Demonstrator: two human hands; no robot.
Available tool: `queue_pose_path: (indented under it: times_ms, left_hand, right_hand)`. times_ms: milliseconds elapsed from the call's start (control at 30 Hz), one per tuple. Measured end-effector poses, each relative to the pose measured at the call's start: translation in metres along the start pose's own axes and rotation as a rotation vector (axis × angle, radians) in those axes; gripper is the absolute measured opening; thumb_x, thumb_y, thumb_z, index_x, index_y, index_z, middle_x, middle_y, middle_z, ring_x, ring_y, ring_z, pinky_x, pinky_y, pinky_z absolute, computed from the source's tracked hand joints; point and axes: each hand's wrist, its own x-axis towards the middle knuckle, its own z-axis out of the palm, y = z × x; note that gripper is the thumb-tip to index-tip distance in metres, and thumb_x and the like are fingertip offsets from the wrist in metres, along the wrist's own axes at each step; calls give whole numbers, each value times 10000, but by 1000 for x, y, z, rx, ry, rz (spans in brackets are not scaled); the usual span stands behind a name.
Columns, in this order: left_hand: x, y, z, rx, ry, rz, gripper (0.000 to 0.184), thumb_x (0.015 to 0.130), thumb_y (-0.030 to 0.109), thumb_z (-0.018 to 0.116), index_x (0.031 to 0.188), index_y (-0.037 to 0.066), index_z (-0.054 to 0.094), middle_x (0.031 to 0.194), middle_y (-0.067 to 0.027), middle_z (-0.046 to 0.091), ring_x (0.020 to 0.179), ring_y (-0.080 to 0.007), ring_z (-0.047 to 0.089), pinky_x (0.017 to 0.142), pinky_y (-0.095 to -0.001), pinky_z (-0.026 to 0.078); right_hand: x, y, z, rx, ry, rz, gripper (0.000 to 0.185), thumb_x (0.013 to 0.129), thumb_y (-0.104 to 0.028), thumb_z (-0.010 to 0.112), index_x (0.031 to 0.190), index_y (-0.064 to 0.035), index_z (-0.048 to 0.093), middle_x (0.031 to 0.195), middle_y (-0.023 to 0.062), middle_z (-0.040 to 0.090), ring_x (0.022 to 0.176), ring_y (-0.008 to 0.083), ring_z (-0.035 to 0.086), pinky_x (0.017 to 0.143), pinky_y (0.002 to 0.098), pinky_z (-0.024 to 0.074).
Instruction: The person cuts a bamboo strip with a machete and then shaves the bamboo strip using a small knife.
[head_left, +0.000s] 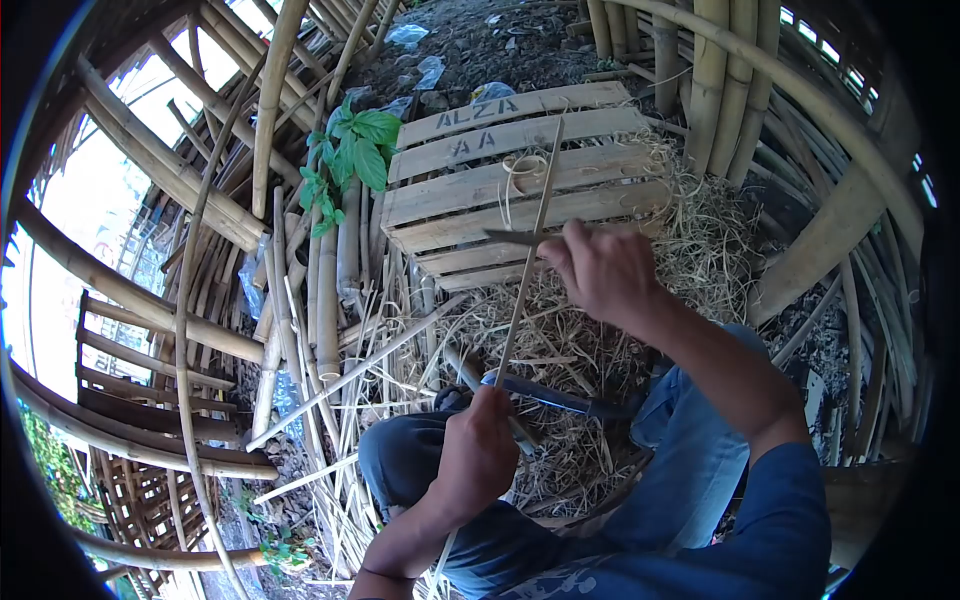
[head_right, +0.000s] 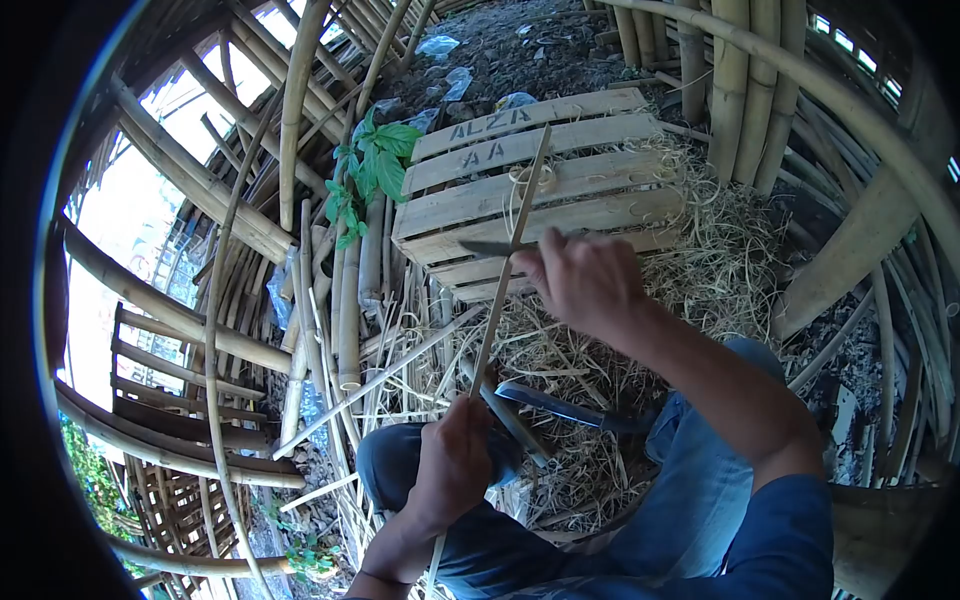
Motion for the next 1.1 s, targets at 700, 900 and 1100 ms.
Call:
queue_pose_path:
  times_ms: [700,900,1100]
  left_hand:
    - [0,-11,-26,-845,-88,-472,301,1009,273,340,957,41,524,599,5,439,471,-53,349,420,-198,271]
    - [7,-16,-26,-1223,-181,-702,402,998,366,339,832,52,527,558,5,426,402,-66,294,371,-206,235]
    - [9,-15,-20,-1295,-283,-685,446,990,384,353,768,35,519,521,18,342,390,-67,251,363,-228,180]
  right_hand:
    - [-10,19,-18,299,140,329,465,957,-444,382,696,-94,544,511,79,502,397,222,516,376,360,404]
    - [-42,-76,-16,471,6,-276,390,903,-388,538,669,-82,479,506,60,470,386,220,482,391,352,409]
    - [-39,-71,-14,428,65,-296,407,905,-399,522,669,-73,457,504,46,449,404,215,490,412,349,411]
